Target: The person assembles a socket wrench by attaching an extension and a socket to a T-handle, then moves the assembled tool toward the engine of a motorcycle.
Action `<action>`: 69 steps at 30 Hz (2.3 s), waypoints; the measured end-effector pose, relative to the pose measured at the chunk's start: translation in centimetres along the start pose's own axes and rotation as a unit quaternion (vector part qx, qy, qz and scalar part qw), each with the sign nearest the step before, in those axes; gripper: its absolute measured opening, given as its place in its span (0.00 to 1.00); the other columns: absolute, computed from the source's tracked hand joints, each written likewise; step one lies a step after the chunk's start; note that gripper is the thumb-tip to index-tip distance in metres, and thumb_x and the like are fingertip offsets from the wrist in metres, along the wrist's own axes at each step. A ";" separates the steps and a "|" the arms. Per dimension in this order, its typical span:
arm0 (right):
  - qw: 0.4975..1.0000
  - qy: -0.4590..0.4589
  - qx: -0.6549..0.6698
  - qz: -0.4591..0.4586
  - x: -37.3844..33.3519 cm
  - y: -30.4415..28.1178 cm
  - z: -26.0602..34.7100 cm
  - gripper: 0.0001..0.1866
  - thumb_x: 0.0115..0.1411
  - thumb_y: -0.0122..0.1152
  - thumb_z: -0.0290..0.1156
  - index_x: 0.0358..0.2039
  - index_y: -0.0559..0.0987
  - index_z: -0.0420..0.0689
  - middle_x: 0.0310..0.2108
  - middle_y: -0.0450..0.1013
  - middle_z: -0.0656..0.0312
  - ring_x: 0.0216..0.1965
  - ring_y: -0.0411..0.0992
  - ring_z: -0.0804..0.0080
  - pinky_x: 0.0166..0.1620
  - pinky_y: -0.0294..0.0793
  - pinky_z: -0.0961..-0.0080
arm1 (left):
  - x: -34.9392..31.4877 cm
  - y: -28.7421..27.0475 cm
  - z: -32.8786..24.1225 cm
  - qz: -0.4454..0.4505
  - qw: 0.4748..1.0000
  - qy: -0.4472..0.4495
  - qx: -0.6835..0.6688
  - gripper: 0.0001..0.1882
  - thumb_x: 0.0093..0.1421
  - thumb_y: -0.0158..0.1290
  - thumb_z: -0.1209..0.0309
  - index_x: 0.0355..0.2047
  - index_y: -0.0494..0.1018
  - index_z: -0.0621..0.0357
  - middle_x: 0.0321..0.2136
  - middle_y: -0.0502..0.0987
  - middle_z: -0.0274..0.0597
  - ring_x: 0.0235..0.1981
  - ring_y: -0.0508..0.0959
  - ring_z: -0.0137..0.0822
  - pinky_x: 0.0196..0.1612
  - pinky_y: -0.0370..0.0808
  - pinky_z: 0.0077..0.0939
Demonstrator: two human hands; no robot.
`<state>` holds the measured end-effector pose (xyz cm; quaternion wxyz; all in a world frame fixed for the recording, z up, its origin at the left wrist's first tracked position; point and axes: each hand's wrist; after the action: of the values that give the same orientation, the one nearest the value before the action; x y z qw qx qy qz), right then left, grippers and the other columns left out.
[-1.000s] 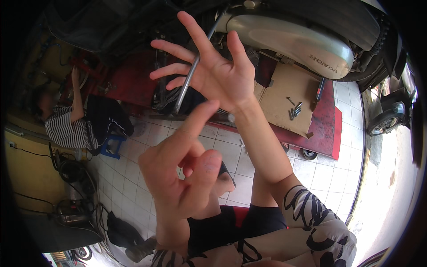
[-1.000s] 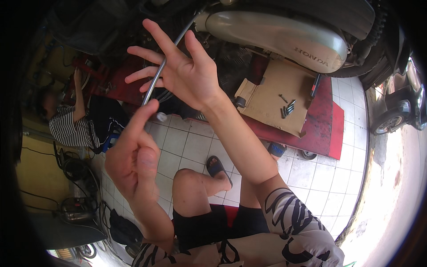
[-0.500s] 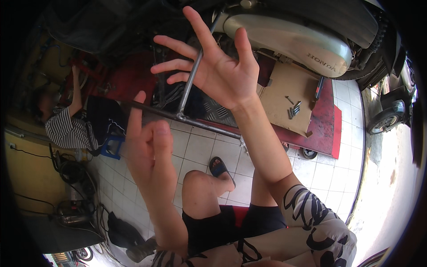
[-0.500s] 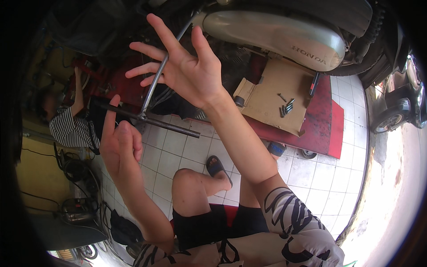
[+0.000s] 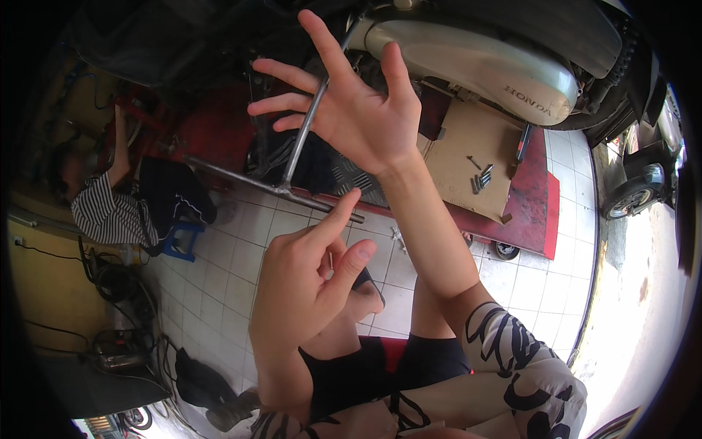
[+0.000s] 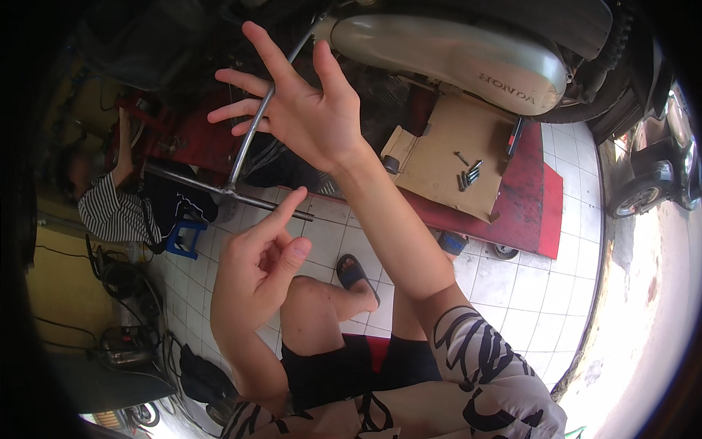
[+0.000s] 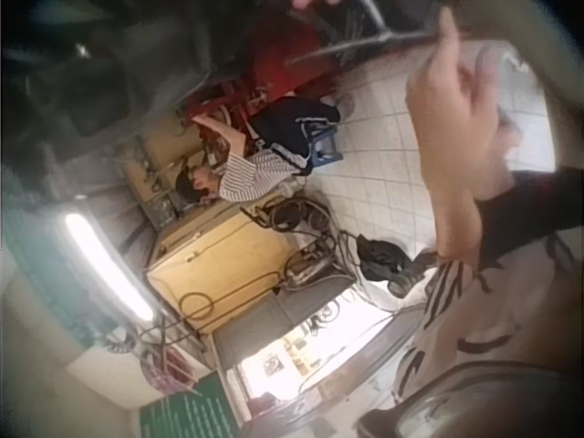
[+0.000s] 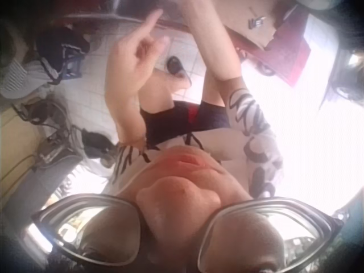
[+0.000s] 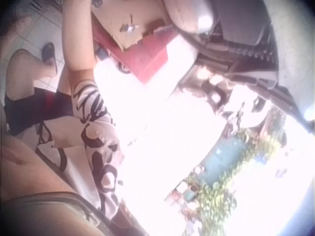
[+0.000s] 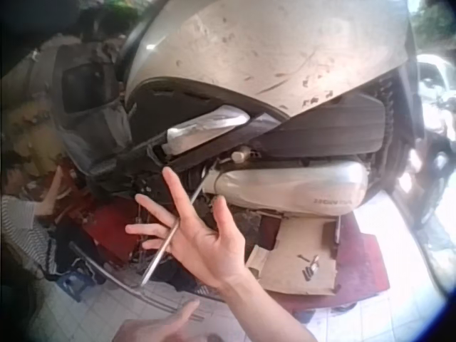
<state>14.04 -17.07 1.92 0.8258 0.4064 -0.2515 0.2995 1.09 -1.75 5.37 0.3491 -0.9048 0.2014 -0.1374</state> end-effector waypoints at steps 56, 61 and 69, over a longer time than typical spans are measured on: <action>0.998 -0.041 0.045 0.010 -0.1 0.1 1.1 0.46 0.64 0.28 0.72 0.75 0.40 0.61 0.70 0.51 0.42 0.58 0.68 0.40 0.55 0.70 0.61 | 3.7 1.9 1.1 -0.096 0.972 0.148 -0.156 0.28 0.63 0.37 0.89 0.59 0.42 0.58 0.34 0.73 0.47 0.29 0.78 0.32 0.40 0.74 0.22; 0.998 -0.042 0.045 0.014 0.0 0.2 0.9 0.46 0.64 0.27 0.72 0.75 0.40 0.61 0.70 0.51 0.42 0.57 0.69 0.40 0.55 0.70 0.60 | 3.7 1.4 0.9 -0.105 0.976 0.132 -0.140 0.28 0.62 0.37 0.90 0.59 0.43 0.58 0.33 0.73 0.46 0.28 0.77 0.31 0.39 0.73 0.22; 0.999 -0.037 0.025 0.004 -0.2 0.0 0.2 0.44 0.66 0.26 0.69 0.75 0.44 0.56 0.68 0.54 0.43 0.56 0.70 0.39 0.54 0.71 0.61 | 3.0 1.1 1.8 -0.118 0.985 0.091 -0.089 0.26 0.63 0.40 0.87 0.59 0.47 0.60 0.32 0.75 0.44 0.31 0.80 0.31 0.34 0.72 0.19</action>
<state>13.87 -17.24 1.94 0.8042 0.4368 -0.2761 0.2938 4.16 -2.80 3.67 0.2282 -0.9335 0.1354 -0.2410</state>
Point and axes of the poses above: each hand's wrist, its own x-axis towards the middle knuckle, its own y-axis out of the palm, z = x × y
